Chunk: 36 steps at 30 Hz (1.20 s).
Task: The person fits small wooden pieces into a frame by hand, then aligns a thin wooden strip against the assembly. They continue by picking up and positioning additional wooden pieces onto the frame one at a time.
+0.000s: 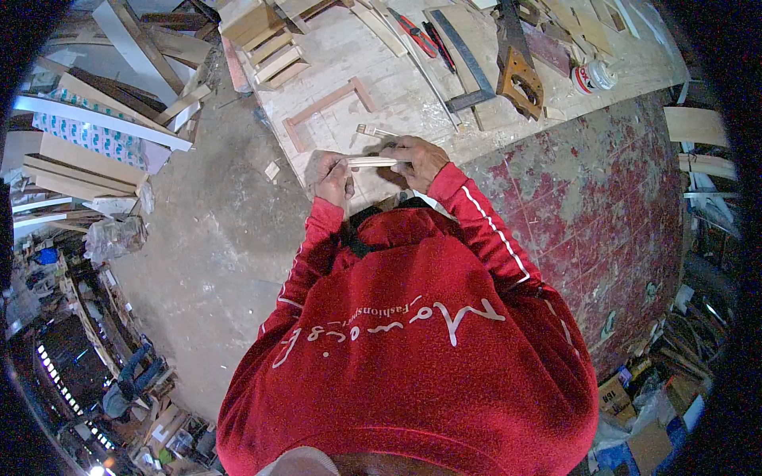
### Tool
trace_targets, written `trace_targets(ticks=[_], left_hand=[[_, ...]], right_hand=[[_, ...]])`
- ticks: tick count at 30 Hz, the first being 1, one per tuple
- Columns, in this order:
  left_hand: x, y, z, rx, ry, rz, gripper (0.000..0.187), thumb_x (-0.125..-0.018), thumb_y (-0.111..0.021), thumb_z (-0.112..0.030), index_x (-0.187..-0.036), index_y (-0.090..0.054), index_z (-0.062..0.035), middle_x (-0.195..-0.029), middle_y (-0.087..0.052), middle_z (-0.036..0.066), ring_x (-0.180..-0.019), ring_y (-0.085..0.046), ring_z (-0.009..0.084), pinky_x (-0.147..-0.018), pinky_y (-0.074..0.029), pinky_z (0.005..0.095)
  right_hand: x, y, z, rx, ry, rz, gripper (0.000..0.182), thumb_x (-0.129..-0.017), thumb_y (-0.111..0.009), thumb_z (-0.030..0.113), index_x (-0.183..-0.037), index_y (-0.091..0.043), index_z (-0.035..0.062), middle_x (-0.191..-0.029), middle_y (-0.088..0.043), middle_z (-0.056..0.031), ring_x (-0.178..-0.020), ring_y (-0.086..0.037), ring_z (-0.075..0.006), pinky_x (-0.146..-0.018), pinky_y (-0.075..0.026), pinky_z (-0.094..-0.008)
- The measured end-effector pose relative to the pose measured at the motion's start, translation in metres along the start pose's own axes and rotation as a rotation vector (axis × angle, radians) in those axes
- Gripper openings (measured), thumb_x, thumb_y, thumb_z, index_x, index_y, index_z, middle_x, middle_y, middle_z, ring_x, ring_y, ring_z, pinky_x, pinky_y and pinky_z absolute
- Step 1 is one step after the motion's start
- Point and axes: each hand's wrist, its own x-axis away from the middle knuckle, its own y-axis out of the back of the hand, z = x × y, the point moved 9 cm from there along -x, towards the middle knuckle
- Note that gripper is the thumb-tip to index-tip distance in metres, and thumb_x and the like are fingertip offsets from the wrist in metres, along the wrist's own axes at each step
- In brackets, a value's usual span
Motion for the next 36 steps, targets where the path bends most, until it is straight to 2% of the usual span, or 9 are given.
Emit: trace_targets(ticks=[9,11,16,17,18,20,25,28,36], left_hand=[[0.001,0.001,-0.002,0.112,-0.003,0.019,0.008,-0.088,-0.044,-0.011,-0.089,-0.051,-0.0081,-0.069,-0.055,0.004,-0.041,-0.039,0.0067,-0.035,-0.03,0.0212],[0.0,-0.002,-0.002,0.1,0.002,0.077,0.014,-0.089,-0.041,-0.013,-0.098,-0.05,-0.0077,-0.074,-0.055,0.006,-0.044,-0.044,0.0091,-0.038,-0.033,0.022],[0.001,0.006,-0.005,0.045,-0.058,0.042,0.022,-0.087,-0.039,-0.011,-0.108,-0.047,-0.0065,-0.086,-0.054,0.009,-0.051,-0.05,0.0128,-0.042,-0.035,0.0222],[0.003,0.006,-0.01,0.049,-0.087,0.049,0.024,-0.086,-0.039,-0.009,-0.109,-0.046,-0.006,-0.089,-0.053,0.009,-0.055,-0.052,0.0137,-0.043,-0.036,0.0219],[0.004,0.007,-0.011,0.05,-0.087,0.047,0.024,-0.086,-0.039,-0.009,-0.109,-0.046,-0.006,-0.089,-0.053,0.009,-0.055,-0.052,0.0137,-0.043,-0.036,0.0219],[0.005,0.002,-0.016,0.093,-0.084,0.124,0.025,-0.085,-0.04,-0.005,-0.109,-0.046,-0.0046,-0.091,-0.053,0.009,-0.063,-0.054,0.0151,-0.046,-0.038,0.0214],[0.008,-0.001,-0.027,0.051,-0.131,0.105,0.022,-0.087,-0.043,-0.005,-0.108,-0.048,-0.004,-0.089,-0.054,0.007,-0.067,-0.054,0.0124,-0.05,-0.039,0.0214],[0.012,-0.004,-0.036,0.015,-0.189,0.079,0.019,-0.088,-0.046,-0.008,-0.107,-0.05,-0.0034,-0.088,-0.056,0.006,-0.067,-0.054,0.0102,-0.051,-0.039,0.0213],[0.026,-0.007,-0.055,-0.077,-0.288,0.139,0.022,-0.089,-0.049,-0.01,-0.109,-0.053,-0.0016,-0.091,-0.059,0.006,-0.078,-0.059,0.0113,-0.061,-0.047,0.0234]], right_hand=[[-0.002,0.001,-0.001,-0.036,-0.04,0.033,0.038,-0.074,-0.06,0.006,-0.11,-0.059,0.0178,-0.103,-0.055,-0.0115,-0.095,-0.054,-0.0295,-0.082,-0.045,-0.0346],[-0.003,0.003,0.001,-0.028,-0.029,0.039,0.037,-0.074,-0.06,0.006,-0.11,-0.059,0.0174,-0.103,-0.055,-0.0116,-0.095,-0.054,-0.0296,-0.081,-0.045,-0.0349],[-0.007,0.007,0.009,-0.002,0.055,-0.009,0.037,-0.074,-0.06,0.006,-0.11,-0.058,0.0164,-0.103,-0.056,-0.0115,-0.094,-0.054,-0.0291,-0.08,-0.045,-0.0355],[-0.006,0.012,0.013,0.0,0.076,-0.039,0.037,-0.072,-0.059,0.001,-0.107,-0.059,0.012,-0.101,-0.057,-0.0115,-0.093,-0.055,-0.0292,-0.079,-0.046,-0.0349],[-0.006,0.015,0.018,0.003,0.097,-0.068,0.036,-0.069,-0.059,-0.003,-0.104,-0.06,0.0077,-0.098,-0.058,-0.0114,-0.092,-0.055,-0.0293,-0.079,-0.046,-0.0344],[-0.005,0.017,0.016,0.017,0.113,-0.089,0.036,-0.069,-0.058,-0.003,-0.104,-0.06,0.0071,-0.097,-0.057,-0.0118,-0.091,-0.055,-0.0292,-0.078,-0.046,-0.0343],[0.0,0.022,0.01,0.023,0.125,-0.158,0.035,-0.069,-0.057,-0.004,-0.103,-0.06,0.0056,-0.095,-0.057,-0.0129,-0.088,-0.055,-0.0291,-0.077,-0.046,-0.0336],[0.0,0.021,0.004,-0.014,0.046,-0.125,0.035,-0.067,-0.061,-0.001,-0.101,-0.062,0.0082,-0.099,-0.057,-0.0105,-0.096,-0.054,-0.0269,-0.084,-0.045,-0.0336],[0.009,0.038,0.033,-0.013,0.198,-0.257,0.036,-0.065,-0.061,-0.004,-0.1,-0.061,0.0061,-0.091,-0.056,-0.0105,-0.087,-0.054,-0.0277,-0.078,-0.045,-0.0337]])
